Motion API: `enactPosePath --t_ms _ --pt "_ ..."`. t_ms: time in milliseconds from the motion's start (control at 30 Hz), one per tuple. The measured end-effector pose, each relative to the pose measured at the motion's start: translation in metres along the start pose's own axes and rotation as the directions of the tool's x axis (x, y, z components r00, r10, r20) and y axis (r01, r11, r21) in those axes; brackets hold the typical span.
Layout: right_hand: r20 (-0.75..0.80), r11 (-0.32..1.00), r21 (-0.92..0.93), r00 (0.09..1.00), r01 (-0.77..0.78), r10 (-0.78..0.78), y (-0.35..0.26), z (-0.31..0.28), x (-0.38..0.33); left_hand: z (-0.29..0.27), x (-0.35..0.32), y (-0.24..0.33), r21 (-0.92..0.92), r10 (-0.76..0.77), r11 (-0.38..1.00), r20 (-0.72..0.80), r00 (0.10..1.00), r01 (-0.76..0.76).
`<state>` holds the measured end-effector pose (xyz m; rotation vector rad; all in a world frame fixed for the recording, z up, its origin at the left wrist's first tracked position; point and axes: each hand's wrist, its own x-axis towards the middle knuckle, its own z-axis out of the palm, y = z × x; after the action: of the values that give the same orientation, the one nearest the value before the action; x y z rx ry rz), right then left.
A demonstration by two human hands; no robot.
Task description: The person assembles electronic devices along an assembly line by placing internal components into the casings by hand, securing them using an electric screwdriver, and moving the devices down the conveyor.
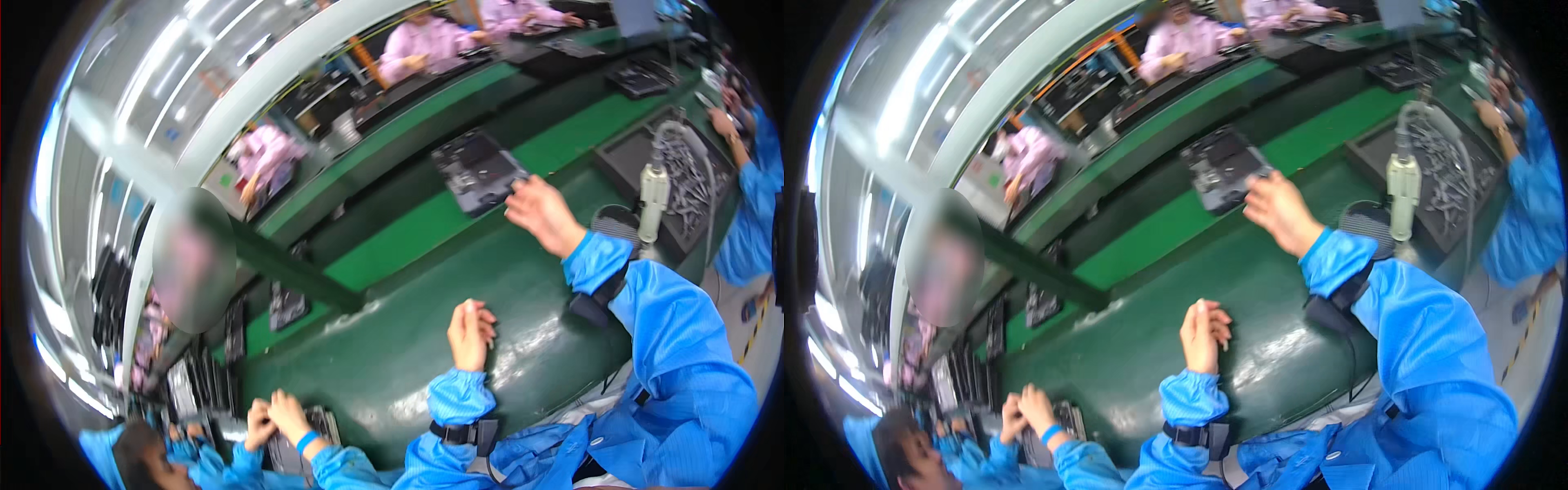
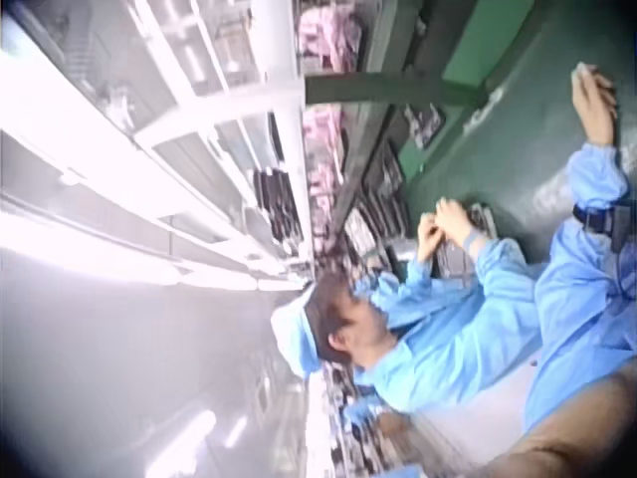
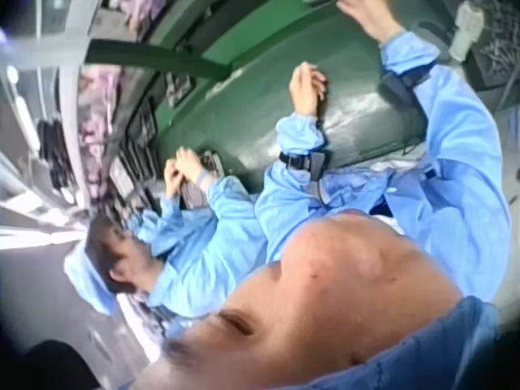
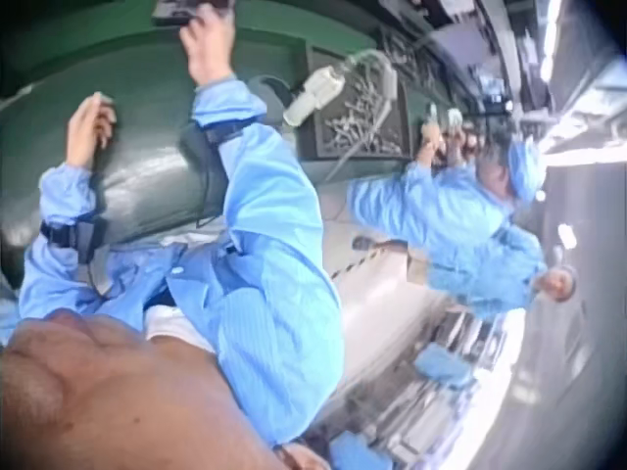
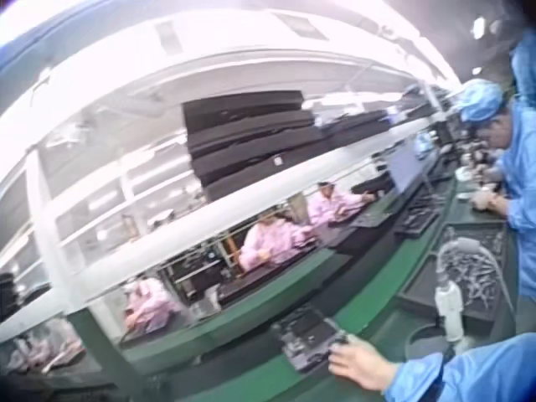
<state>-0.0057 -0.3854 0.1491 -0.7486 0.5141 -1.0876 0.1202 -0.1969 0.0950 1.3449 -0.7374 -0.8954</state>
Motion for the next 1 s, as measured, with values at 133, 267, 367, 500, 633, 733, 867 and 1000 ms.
enactPosePath --t_ms 133,267,367,500,633,733,867,1000 --pt "0.126 0.95 -0.274 0.973 -0.151 0.191 -0.009 -0.017 -0.048 0.008 0.004 -0.005 0.041 0.03 0.999 0.095 0.995 -0.034" --pt "0.197 0.744 -0.668 0.97 0.027 0.142 0.013 -0.079 -0.063 0.029 -0.002 -0.003 0.205 -0.015 0.979 0.16 0.987 -0.019" --pt "0.4 0.505 -0.77 0.912 0.391 -0.095 0.02 -0.067 -0.07 0.016 0.001 -0.019 0.379 0.142 0.904 0.173 0.975 -0.199" --pt "0.522 0.409 -0.781 0.853 0.472 0.011 0.028 -0.057 -0.071 0.017 0.008 -0.013 0.515 0.222 0.813 0.157 0.962 -0.272" --pt "0.493 0.413 -0.796 0.87 0.443 0.018 0.022 -0.064 -0.073 0.046 0.035 -0.012 0.554 0.307 0.734 0.247 0.919 -0.394" --pt "0.468 0.408 -0.798 0.882 0.444 -0.046 0.029 -0.067 -0.07 0.062 0.053 -0.014 0.523 0.253 0.779 0.241 0.937 -0.346" --pt "0.459 0.417 -0.794 0.886 0.443 -0.067 0.03 -0.067 -0.069 0.068 0.064 -0.016 0.517 0.236 0.795 0.219 0.947 -0.317" --pt "0.459 0.474 -0.748 0.878 0.465 -0.136 0.027 -0.065 -0.071 0.068 0.061 -0.013 0.522 0.229 0.795 0.215 0.95 -0.309"
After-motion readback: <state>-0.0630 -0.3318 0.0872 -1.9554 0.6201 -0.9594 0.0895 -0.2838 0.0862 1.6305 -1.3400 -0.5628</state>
